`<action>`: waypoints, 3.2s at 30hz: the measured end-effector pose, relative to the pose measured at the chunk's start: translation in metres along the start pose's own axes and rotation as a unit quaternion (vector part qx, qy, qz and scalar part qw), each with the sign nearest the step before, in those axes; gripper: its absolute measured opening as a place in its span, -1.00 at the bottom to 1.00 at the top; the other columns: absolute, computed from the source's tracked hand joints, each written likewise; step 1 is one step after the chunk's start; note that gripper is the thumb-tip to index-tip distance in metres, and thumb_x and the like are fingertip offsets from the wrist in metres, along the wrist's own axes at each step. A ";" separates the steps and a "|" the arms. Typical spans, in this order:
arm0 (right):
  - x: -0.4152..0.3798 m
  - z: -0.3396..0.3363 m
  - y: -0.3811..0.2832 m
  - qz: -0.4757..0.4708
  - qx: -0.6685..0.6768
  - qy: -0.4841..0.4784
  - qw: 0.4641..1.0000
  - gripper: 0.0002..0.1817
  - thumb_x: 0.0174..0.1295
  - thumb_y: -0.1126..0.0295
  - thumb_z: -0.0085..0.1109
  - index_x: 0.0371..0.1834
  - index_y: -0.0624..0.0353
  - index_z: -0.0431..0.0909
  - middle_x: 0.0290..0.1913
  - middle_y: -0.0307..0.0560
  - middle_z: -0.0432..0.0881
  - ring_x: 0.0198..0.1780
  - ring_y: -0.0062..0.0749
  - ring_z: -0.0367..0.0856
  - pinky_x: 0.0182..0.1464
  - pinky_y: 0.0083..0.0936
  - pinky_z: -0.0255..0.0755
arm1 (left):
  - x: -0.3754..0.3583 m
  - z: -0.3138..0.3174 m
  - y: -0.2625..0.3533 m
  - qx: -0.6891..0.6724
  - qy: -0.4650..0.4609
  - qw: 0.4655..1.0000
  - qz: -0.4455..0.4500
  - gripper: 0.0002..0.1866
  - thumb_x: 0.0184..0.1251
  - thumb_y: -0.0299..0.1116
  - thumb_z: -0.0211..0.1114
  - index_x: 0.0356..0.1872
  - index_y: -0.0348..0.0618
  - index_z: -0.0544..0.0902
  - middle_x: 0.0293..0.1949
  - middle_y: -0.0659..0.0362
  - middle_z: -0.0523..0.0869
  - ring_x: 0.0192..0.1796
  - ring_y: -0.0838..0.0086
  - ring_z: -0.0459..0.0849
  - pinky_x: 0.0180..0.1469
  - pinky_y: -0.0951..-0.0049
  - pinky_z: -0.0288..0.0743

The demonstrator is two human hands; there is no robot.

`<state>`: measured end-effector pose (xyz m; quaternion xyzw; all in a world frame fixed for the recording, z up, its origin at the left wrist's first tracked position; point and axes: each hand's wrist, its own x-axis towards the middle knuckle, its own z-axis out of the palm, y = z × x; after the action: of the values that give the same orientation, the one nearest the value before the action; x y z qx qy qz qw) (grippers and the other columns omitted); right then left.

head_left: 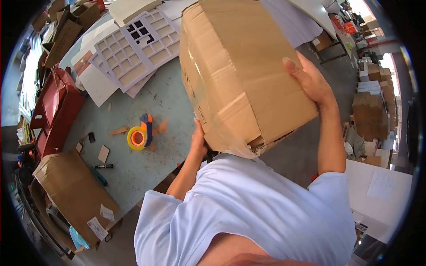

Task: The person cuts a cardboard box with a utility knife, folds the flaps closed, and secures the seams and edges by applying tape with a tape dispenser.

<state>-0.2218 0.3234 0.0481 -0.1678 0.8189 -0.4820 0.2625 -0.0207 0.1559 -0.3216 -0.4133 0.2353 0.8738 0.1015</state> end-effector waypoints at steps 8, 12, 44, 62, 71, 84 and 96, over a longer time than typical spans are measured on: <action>-0.059 0.023 0.026 -0.030 0.158 0.103 0.982 -0.22 0.54 -0.11 0.07 0.56 0.30 0.24 0.40 -0.09 0.49 0.39 -0.44 0.41 0.41 -0.51 0.24 | -0.096 -0.054 0.115 0.139 0.064 0.981 0.119 -0.16 0.51 0.44 -0.06 0.15 -0.25 0.68 -0.06 0.08 0.81 -0.09 0.39 0.83 -0.07 0.30 0.74; -0.090 0.058 0.050 -0.085 0.197 0.164 0.963 -0.23 0.56 -0.06 0.06 0.59 0.32 0.21 0.42 -0.07 0.48 0.40 -0.42 0.41 0.43 -0.50 0.23 | -0.087 -0.094 0.120 0.247 0.122 0.951 0.137 -0.18 0.49 0.42 0.04 -0.05 -0.33 0.72 -0.19 0.08 0.80 -0.18 0.44 0.78 -0.12 0.34 0.67; 0.077 0.081 0.334 0.172 0.291 0.305 0.890 -0.28 0.59 -0.19 -0.12 0.43 0.25 0.47 0.28 -0.04 0.63 0.28 -0.38 0.58 0.36 -0.37 0.39 | -0.121 0.019 0.215 0.549 0.207 0.759 0.284 -0.46 0.46 0.02 0.36 0.11 -0.31 0.62 -0.18 0.17 0.75 -0.13 0.51 0.62 0.01 0.42 0.54; 0.200 0.111 0.114 -0.104 -0.428 0.092 0.893 -0.40 0.38 -0.26 0.13 -0.18 0.14 0.72 -0.15 0.19 0.77 -0.06 0.11 0.75 -0.02 -0.13 0.62 | -0.170 0.021 0.074 0.823 -0.013 0.394 0.409 -0.10 0.15 0.05 0.48 0.55 0.09 0.38 0.60 0.02 0.27 0.66 0.02 0.13 0.62 -0.15 -0.05; 0.189 0.129 0.130 -0.236 -0.347 0.264 0.868 -0.37 0.32 -0.31 0.19 -0.52 0.08 0.69 -0.53 0.05 0.71 -0.40 0.07 0.73 -0.33 -0.08 0.58 | -0.147 0.008 0.065 0.842 0.004 0.270 0.467 -0.41 0.47 -0.26 0.07 0.54 0.12 0.40 0.58 0.05 0.32 0.64 0.10 0.22 0.63 -0.02 0.06; 0.191 0.126 0.140 -0.315 -0.328 0.284 0.844 -0.42 0.40 -0.21 0.18 -0.49 0.11 0.62 -0.55 -0.06 0.67 -0.44 0.02 0.67 -0.41 -0.17 0.51 | -0.150 0.021 0.066 0.864 0.021 0.256 0.433 -0.46 0.49 -0.17 0.05 0.48 0.14 0.48 0.56 0.10 0.38 0.61 0.17 0.29 0.64 0.03 0.03; 0.200 0.124 0.154 -0.261 -0.315 0.265 0.873 -0.36 0.41 -0.28 0.09 -0.50 0.11 0.59 -0.52 0.04 0.69 -0.36 0.09 0.71 -0.20 -0.06 0.51 | -0.206 0.027 0.111 0.691 0.040 0.492 0.527 -0.21 0.03 -0.28 0.64 0.37 -0.15 0.57 0.46 -0.02 0.50 0.51 0.07 0.44 0.53 0.06 0.28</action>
<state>-0.3131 0.2044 -0.1898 -0.3152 0.8925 -0.2763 -0.1669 0.0513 0.0761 -0.1118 -0.0445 0.9419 0.3043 -0.1348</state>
